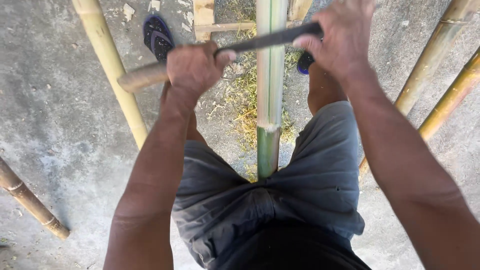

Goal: Using a machete to scrape and shave the outer skin of a bamboo pole held between the legs.

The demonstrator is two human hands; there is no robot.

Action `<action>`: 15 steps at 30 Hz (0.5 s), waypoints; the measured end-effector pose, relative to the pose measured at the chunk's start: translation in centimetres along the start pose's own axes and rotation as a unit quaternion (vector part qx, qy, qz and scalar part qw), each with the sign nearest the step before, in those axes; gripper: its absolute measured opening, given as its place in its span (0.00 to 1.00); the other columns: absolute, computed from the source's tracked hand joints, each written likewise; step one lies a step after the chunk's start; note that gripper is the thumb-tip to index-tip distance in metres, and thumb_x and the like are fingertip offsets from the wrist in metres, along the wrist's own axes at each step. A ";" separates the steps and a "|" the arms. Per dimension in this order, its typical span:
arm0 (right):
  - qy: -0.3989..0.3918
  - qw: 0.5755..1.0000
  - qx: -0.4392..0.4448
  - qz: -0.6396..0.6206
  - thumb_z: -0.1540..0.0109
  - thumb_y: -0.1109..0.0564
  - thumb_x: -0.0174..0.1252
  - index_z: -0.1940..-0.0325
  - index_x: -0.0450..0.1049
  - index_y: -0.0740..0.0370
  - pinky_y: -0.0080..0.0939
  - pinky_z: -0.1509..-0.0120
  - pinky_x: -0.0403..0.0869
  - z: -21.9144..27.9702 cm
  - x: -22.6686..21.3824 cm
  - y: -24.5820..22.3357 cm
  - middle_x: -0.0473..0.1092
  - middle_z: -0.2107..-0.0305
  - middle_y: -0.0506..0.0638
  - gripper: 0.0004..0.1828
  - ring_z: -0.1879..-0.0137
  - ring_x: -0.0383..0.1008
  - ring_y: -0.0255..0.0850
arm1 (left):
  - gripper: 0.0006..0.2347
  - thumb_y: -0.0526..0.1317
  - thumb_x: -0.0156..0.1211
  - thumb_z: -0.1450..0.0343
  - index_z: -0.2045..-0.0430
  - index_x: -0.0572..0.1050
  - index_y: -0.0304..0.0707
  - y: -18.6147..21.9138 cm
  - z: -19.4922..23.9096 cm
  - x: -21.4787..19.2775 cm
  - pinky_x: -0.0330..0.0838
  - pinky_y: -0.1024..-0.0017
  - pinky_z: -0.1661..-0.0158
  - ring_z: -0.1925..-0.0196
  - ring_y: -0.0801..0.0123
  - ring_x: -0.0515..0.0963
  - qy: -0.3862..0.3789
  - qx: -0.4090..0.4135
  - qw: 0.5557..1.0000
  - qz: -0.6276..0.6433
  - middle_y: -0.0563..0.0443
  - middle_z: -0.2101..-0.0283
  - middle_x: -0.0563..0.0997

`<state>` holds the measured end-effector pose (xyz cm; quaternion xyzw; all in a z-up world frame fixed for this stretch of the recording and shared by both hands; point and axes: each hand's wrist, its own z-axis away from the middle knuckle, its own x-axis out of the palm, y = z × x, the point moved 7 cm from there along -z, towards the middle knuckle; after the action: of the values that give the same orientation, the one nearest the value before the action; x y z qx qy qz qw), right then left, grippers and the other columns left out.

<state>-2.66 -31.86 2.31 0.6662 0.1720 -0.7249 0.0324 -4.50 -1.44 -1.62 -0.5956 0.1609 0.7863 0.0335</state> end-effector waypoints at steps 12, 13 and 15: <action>0.004 1.000 -0.015 -0.017 0.34 0.20 0.46 0.60 0.78 0.54 0.56 0.37 0.60 15.2 -0.5 -6.5 0.71 0.65 0.48 0.37 0.50 0.67 0.48 | 0.32 0.70 0.34 0.25 0.85 0.76 0.48 3.6 13.4 2.3 0.74 0.61 0.74 0.84 0.66 0.75 0.093 0.067 0.989 0.096 0.57 0.88 0.73; 0.019 0.999 -0.022 -0.035 0.33 0.20 0.47 0.58 0.78 0.55 0.56 0.37 0.60 14.7 -0.8 -6.3 0.71 0.63 0.48 0.37 0.49 0.68 0.48 | 0.31 0.69 0.35 0.24 0.85 0.76 0.48 3.3 12.6 2.6 0.73 0.61 0.75 0.85 0.66 0.75 0.101 0.085 0.987 0.096 0.57 0.88 0.72; 0.022 0.999 -0.036 -0.011 0.32 0.20 0.47 0.58 0.79 0.54 0.57 0.36 0.60 10.9 -1.2 -5.1 0.72 0.63 0.48 0.37 0.50 0.67 0.48 | 0.32 0.69 0.34 0.25 0.86 0.75 0.48 2.4 9.5 3.0 0.72 0.63 0.78 0.87 0.68 0.73 0.074 0.071 0.989 0.102 0.57 0.90 0.70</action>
<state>-14.37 -30.46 5.09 0.6786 0.2062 -0.7036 0.0452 -14.77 -1.38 -1.69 -0.6288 0.2784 0.7258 -0.0168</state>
